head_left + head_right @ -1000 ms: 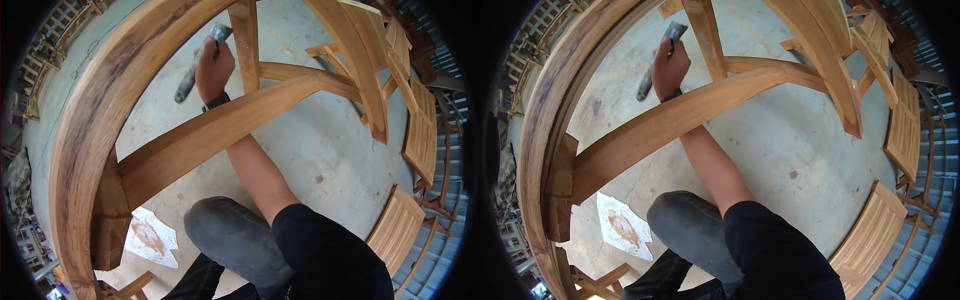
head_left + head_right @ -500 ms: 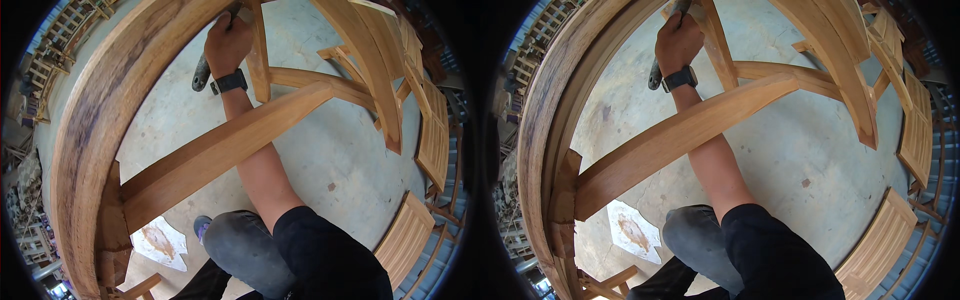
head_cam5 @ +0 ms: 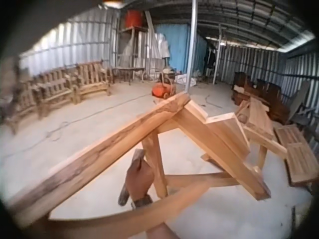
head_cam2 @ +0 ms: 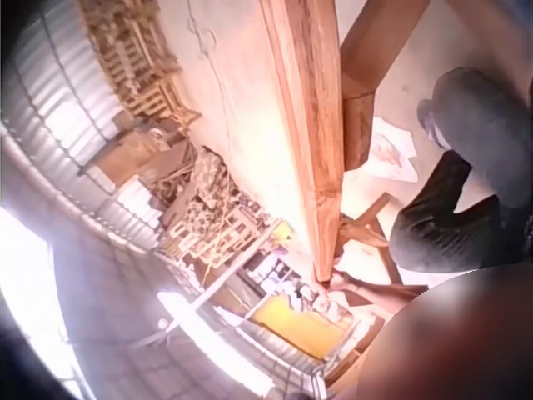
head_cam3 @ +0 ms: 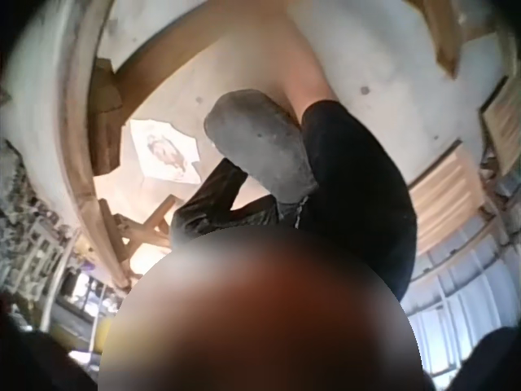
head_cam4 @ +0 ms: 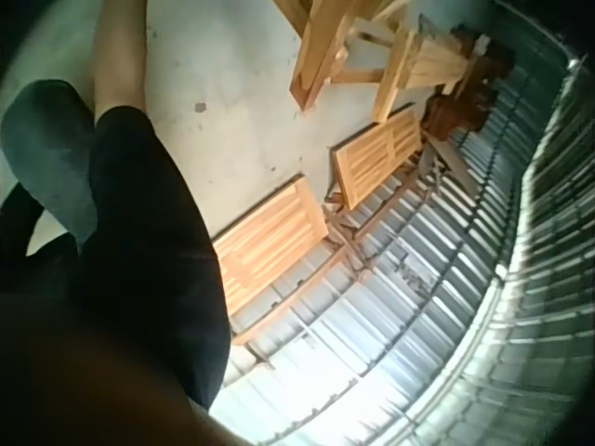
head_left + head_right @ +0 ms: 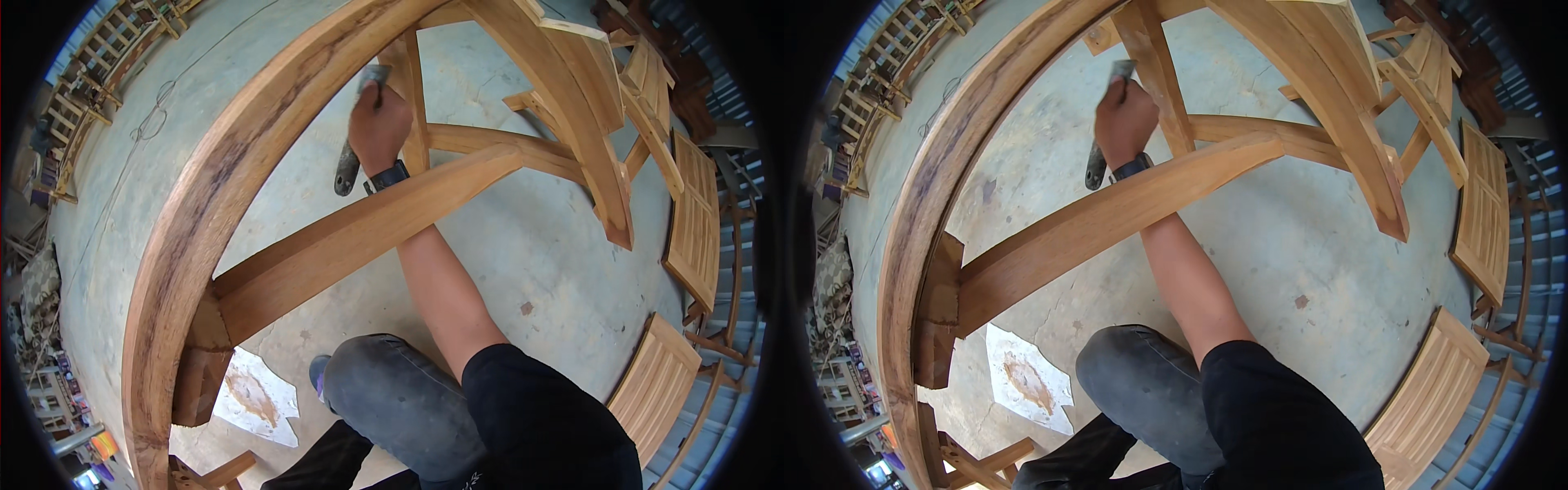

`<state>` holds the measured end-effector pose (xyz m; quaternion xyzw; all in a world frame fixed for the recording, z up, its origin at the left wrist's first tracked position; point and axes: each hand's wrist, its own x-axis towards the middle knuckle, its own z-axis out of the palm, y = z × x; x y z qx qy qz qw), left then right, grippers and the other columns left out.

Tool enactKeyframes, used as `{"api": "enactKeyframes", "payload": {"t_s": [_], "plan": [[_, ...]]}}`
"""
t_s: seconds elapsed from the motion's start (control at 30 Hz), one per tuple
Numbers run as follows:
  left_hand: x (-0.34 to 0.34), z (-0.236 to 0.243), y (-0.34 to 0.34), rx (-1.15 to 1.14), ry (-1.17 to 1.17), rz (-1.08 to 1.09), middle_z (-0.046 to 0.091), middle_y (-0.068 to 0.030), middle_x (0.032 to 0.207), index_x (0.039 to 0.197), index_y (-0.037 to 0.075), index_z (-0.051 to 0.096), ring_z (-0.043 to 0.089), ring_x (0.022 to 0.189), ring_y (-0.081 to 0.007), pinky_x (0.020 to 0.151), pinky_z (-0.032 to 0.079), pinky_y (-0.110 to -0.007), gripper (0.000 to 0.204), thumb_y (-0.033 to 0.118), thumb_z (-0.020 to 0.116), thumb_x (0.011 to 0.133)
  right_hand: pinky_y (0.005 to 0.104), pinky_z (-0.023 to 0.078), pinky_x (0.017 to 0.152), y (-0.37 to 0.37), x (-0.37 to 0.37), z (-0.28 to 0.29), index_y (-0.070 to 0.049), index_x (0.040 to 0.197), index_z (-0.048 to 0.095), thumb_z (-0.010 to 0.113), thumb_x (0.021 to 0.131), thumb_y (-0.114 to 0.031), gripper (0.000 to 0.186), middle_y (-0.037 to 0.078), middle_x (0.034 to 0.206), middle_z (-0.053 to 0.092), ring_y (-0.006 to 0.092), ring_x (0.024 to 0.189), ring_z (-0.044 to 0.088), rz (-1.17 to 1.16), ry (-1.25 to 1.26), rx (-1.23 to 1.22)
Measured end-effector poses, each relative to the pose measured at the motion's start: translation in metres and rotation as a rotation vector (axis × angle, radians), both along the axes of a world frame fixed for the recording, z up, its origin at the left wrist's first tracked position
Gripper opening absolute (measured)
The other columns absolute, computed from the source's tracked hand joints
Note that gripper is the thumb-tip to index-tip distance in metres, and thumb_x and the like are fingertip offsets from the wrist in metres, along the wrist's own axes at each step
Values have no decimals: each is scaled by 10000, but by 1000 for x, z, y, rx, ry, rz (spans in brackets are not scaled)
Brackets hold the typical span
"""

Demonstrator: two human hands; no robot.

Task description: Apply wood putty to joints and imperfections on a wooden furniture frame using a putty knife.

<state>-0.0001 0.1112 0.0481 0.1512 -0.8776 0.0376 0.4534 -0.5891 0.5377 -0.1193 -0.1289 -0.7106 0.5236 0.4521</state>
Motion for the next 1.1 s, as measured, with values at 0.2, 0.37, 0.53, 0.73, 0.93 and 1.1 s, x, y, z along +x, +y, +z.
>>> {"api": "enactKeyframes", "payload": {"t_s": [0.2,0.37,0.53,0.73,0.93,1.1], "plan": [[-8,-2,11,-18,-7,36,735,-145,891,985,-27,696,699,763,-270,701,584,-399,204,22,781,807,431,374,478,-24,-7,30,32,648,559,617,954,-192,384,214,554,549,381,487,533,153,162,-80],[2,-4,9,58,-31,33,714,-133,861,955,-2,688,659,725,-260,691,558,-380,171,75,770,826,440,377,480,-7,-18,48,31,645,568,604,956,-196,386,212,555,550,384,481,525,-9,266,-94],[-4,2,22,113,-47,27,683,-110,823,907,9,660,619,695,-244,677,531,-368,143,96,746,834,473,395,496,2,-12,40,35,662,594,591,951,-209,378,220,576,566,415,515,545,-57,59,-35],[29,-2,-17,141,-91,69,689,-118,927,958,-2,658,630,766,-234,722,536,-377,184,127,747,860,495,424,540,7,7,2,44,709,622,564,955,-206,355,242,650,615,444,609,601,-73,-107,-124],[12,-10,0,67,-138,141,704,-154,932,962,-14,698,661,812,-274,759,546,-400,233,174,783,855,516,490,711,63,107,-142,-36,940,671,530,1022,-327,333,258,909,683,439,852,668,162,-170,180],[11,2,9,106,-112,224,717,-181,830,896,-23,742,688,788,-326,742,556,-443,234,184,821,822,558,497,765,152,285,-136,21,970,647,496,1040,-409,461,294,973,676,502,912,635,445,-1055,74]]}}
